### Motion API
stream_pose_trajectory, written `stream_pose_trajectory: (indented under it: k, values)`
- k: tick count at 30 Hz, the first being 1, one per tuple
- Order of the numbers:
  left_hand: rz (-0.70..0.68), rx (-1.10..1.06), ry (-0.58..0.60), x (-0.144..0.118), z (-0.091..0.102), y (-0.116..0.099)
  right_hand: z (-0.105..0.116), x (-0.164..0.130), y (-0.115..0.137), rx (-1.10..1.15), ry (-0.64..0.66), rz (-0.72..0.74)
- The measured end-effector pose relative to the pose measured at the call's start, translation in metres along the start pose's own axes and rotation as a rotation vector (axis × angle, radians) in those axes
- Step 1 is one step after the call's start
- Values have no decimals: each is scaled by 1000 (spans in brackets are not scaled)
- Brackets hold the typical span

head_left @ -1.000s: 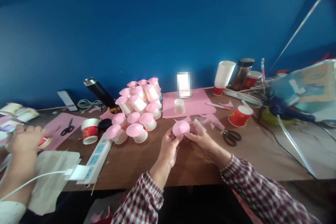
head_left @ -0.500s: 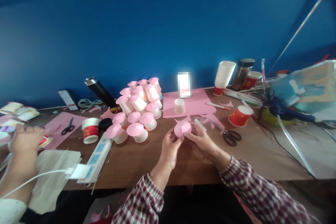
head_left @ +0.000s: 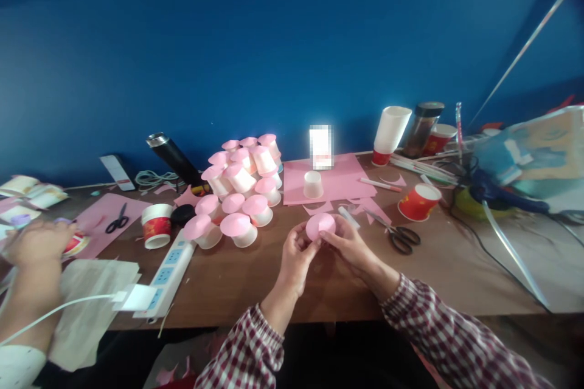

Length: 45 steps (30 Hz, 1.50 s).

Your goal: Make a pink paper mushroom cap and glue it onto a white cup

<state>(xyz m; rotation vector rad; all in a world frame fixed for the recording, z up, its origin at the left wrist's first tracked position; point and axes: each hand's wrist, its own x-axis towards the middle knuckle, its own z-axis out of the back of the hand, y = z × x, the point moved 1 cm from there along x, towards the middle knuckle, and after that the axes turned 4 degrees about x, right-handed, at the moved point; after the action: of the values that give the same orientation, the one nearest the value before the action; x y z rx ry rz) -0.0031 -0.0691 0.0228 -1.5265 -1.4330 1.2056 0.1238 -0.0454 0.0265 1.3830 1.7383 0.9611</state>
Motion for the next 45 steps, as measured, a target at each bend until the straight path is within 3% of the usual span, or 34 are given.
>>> stream_pose_trajectory:
  k: [9, 16, 45]
  values:
    - [-83, 228, -32, -2, 5, 2, -3, -4, 2, -25, 12, -33]
    - [-117, 263, -41, -4, 6, 2, -2, -5, -2, 31, 11, -61]
    - [-57, 28, -58, -8, 2, -3, -3, -13, -3, -30, 59, -34]
